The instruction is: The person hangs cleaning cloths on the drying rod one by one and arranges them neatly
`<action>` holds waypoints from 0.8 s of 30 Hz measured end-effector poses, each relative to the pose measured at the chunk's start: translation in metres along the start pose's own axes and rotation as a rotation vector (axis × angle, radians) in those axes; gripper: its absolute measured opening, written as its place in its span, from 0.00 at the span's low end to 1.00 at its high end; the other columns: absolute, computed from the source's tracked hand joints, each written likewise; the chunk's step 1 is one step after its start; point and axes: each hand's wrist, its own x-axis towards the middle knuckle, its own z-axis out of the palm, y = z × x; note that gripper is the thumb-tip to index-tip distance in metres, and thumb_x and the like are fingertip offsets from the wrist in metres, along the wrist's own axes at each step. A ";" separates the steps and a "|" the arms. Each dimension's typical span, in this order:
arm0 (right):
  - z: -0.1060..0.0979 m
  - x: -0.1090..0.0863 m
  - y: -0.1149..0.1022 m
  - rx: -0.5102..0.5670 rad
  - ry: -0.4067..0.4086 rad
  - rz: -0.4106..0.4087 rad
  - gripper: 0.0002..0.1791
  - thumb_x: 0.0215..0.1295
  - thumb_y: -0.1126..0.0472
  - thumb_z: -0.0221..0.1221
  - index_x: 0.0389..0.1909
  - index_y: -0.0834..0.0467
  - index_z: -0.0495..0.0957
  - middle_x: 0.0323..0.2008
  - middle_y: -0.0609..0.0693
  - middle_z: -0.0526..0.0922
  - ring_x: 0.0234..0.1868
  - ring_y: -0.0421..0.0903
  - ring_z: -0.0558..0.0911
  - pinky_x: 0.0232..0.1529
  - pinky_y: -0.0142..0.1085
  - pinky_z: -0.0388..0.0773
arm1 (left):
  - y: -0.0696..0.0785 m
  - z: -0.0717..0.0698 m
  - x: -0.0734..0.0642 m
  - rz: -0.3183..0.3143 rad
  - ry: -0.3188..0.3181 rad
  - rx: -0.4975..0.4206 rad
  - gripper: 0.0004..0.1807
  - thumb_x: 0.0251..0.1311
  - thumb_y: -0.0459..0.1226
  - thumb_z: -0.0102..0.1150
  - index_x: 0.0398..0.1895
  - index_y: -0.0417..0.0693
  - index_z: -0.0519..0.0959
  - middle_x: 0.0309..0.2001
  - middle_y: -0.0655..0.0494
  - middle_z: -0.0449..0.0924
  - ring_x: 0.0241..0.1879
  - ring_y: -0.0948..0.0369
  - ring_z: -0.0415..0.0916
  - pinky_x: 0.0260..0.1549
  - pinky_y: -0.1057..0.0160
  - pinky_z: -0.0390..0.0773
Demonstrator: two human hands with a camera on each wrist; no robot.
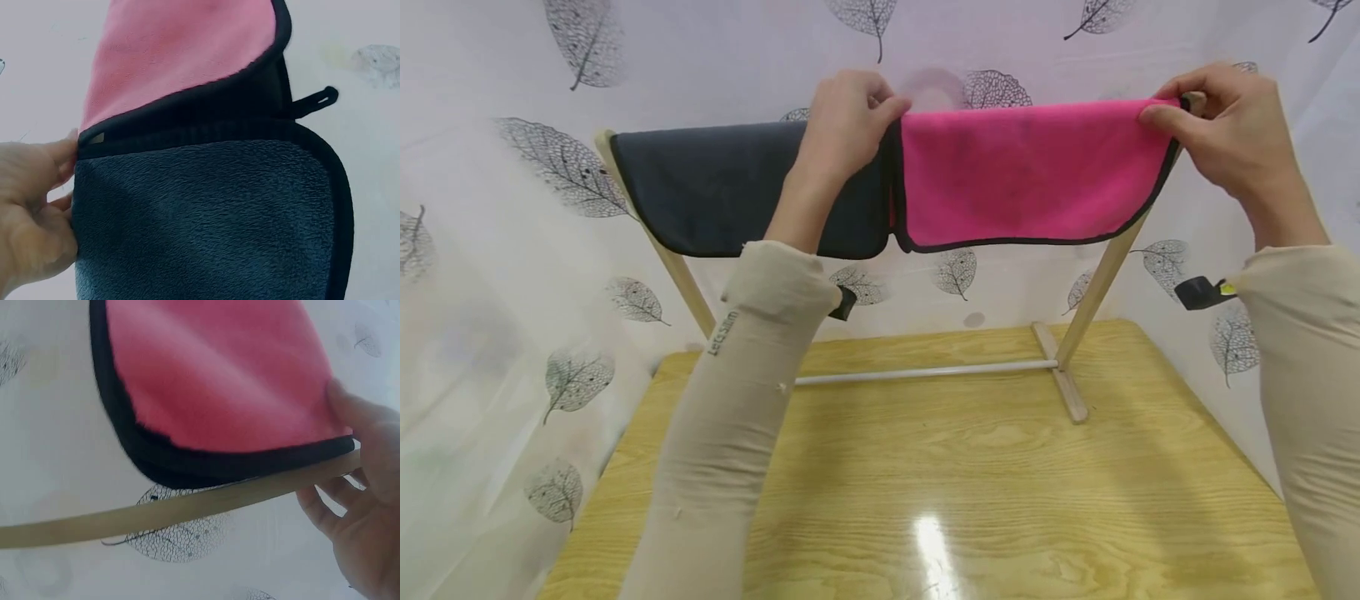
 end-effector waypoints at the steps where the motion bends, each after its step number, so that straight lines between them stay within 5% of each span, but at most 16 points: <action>1: 0.000 0.001 0.000 -0.009 0.009 -0.005 0.06 0.66 0.65 0.69 0.41 0.51 0.89 0.33 0.39 0.79 0.30 0.37 0.70 0.32 0.24 0.64 | -0.001 -0.002 0.000 0.010 -0.025 0.003 0.19 0.77 0.51 0.53 0.53 0.51 0.87 0.37 0.56 0.79 0.32 0.64 0.68 0.33 0.67 0.68; 6: 0.001 0.007 -0.005 -0.012 0.029 0.037 0.05 0.67 0.61 0.68 0.36 0.47 0.90 0.27 0.33 0.82 0.32 0.36 0.71 0.29 0.23 0.64 | -0.004 -0.011 0.000 0.027 -0.168 0.002 0.22 0.72 0.53 0.59 0.61 0.54 0.84 0.51 0.57 0.83 0.46 0.62 0.73 0.44 0.65 0.74; 9: 0.001 0.010 -0.008 -0.033 0.024 0.083 0.06 0.69 0.58 0.66 0.36 0.46 0.92 0.25 0.31 0.82 0.31 0.36 0.71 0.25 0.24 0.63 | -0.005 -0.013 0.000 0.038 -0.194 0.006 0.21 0.73 0.50 0.60 0.63 0.54 0.83 0.57 0.55 0.82 0.52 0.60 0.74 0.48 0.64 0.74; 17: 0.001 0.002 -0.006 0.004 0.053 0.113 0.04 0.69 0.60 0.66 0.40 0.47 0.86 0.38 0.37 0.80 0.32 0.34 0.76 0.29 0.22 0.65 | -0.001 -0.005 0.003 0.025 -0.097 0.013 0.19 0.77 0.49 0.53 0.63 0.58 0.84 0.58 0.59 0.84 0.53 0.64 0.77 0.47 0.68 0.74; 24: -0.005 0.000 0.001 -0.051 0.002 0.006 0.08 0.67 0.63 0.69 0.41 0.45 0.87 0.27 0.38 0.77 0.31 0.37 0.67 0.30 0.26 0.60 | 0.001 0.000 0.004 0.003 -0.032 0.057 0.19 0.79 0.48 0.50 0.63 0.58 0.83 0.57 0.60 0.84 0.51 0.64 0.77 0.48 0.68 0.74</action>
